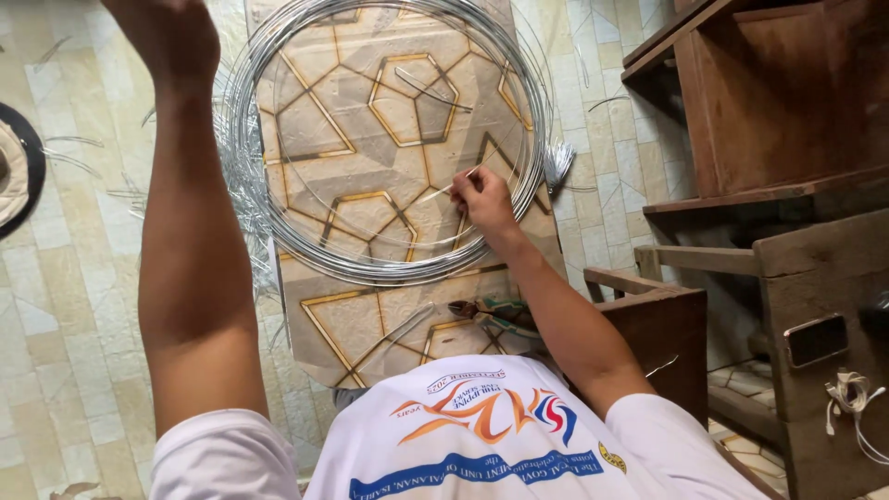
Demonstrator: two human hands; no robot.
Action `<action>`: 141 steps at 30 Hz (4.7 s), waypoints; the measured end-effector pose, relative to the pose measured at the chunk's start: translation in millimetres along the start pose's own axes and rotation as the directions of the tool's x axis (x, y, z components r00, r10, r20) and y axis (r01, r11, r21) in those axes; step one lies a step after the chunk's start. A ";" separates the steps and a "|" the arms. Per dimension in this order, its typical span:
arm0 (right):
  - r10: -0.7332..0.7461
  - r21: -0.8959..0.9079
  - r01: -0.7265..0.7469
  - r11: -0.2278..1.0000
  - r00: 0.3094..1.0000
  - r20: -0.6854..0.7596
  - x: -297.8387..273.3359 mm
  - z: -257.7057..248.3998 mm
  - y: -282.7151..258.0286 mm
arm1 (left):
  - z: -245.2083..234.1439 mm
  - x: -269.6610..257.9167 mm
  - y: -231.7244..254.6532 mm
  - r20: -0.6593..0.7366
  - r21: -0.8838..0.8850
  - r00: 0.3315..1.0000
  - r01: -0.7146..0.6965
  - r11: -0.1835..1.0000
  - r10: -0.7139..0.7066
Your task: Cutting individual wire strands from a large coil using pliers
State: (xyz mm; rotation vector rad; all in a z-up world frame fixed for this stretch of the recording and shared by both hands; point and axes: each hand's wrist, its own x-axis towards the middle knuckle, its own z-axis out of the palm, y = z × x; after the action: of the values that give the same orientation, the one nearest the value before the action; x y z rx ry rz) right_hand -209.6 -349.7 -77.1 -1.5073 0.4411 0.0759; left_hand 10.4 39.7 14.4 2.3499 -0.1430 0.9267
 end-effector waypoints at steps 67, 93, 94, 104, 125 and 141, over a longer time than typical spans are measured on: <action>0.369 0.253 -0.358 0.899 0.929 0.005 147.3 -155.6 15.6 | 48.7 -259.2 244.5 0.869 -0.170 0.487 0.462 0.870 -0.088; -0.116 -0.342 0.045 0.939 0.975 -0.188 67.9 -111.4 -46.0 | 62.4 -246.6 245.6 0.964 -0.148 0.244 0.184 0.972 0.101; -0.037 -0.202 0.003 0.979 0.986 -0.163 70.4 -115.2 -42.7 | 62.6 -242.0 247.1 0.972 -0.185 0.179 0.209 0.960 0.149; -0.012 0.476 -0.009 0.880 0.999 0.040 52.5 -131.3 -22.6 | 73.2 -226.3 234.1 0.873 -0.370 -0.084 0.530 0.763 0.481; 0.129 0.247 -0.047 0.968 0.936 -0.328 -3.0 -206.7 -71.1 | 6.8 -199.7 267.9 0.934 0.210 -0.197 0.978 -0.010 0.299; -0.039 -0.041 0.020 0.999 0.845 -0.533 -130.7 -393.3 -84.7 | 3.1 -186.3 319.1 0.869 -0.302 0.424 0.042 0.952 0.257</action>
State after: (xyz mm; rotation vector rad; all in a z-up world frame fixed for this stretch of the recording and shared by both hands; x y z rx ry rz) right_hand -394.9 -709.7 45.4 -1.5590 0.8672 -0.3762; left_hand -225.1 -242.8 49.5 2.3022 -0.8178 -0.4449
